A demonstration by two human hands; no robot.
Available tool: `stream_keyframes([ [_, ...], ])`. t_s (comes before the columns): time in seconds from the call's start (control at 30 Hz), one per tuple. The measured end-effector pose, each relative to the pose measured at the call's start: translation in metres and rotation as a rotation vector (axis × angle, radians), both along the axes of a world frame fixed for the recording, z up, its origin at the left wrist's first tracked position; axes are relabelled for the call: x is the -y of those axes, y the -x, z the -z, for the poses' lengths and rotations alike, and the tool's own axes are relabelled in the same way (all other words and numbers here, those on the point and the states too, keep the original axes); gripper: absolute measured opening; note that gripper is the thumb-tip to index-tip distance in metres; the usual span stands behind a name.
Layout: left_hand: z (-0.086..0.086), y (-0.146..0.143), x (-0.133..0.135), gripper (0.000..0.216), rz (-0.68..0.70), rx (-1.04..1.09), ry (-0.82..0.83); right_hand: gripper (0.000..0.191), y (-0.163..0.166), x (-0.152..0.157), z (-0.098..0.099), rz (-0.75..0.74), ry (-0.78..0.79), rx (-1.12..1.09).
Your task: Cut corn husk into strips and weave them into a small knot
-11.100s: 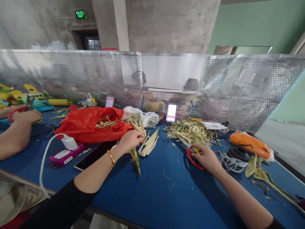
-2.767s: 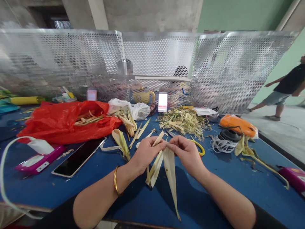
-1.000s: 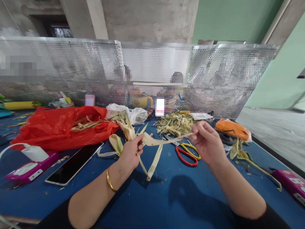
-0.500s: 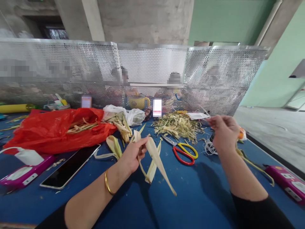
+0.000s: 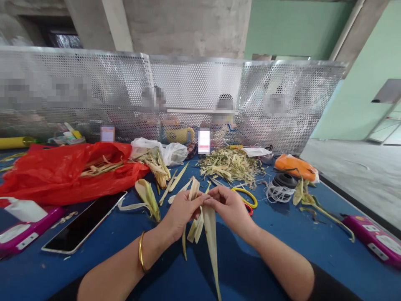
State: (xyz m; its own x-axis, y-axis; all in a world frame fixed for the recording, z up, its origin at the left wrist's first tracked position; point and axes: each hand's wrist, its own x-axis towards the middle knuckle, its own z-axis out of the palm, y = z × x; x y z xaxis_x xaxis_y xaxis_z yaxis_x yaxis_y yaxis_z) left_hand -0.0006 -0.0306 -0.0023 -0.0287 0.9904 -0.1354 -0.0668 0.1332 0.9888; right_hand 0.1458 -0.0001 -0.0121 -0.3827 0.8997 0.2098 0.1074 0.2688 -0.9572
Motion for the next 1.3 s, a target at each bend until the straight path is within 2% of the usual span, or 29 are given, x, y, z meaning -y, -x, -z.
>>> stream_keyframes([
  [0.2,0.0006,0.0009,0.0005,0.041,0.044,-0.015,-0.001,0.02,0.001,0.0026,0.0029,0.052,0.045,-0.052],
  [0.43,-0.0024,0.0011,0.0013,0.039,0.042,-0.049,-0.021,0.014,0.0022,0.0038,0.0006,0.107,-0.003,-0.064],
  [0.77,-0.0006,0.0019,0.0,0.038,0.072,-0.043,-0.005,0.018,0.0009,0.0015,-0.0014,0.088,0.08,-0.116],
  [0.97,-0.0031,0.0002,0.0014,0.033,0.053,-0.058,-0.063,0.021,-0.0003,0.0008,-0.0012,0.073,0.112,-0.105],
  [1.1,-0.0036,-0.0012,0.0021,0.029,0.015,-0.116,-0.107,0.021,-0.0016,-0.0008,0.001,0.055,0.067,-0.068],
  [1.3,0.0002,-0.0018,0.0012,0.029,0.002,-0.164,-0.136,0.017,-0.0041,-0.0006,0.0048,0.037,-0.126,0.044],
])
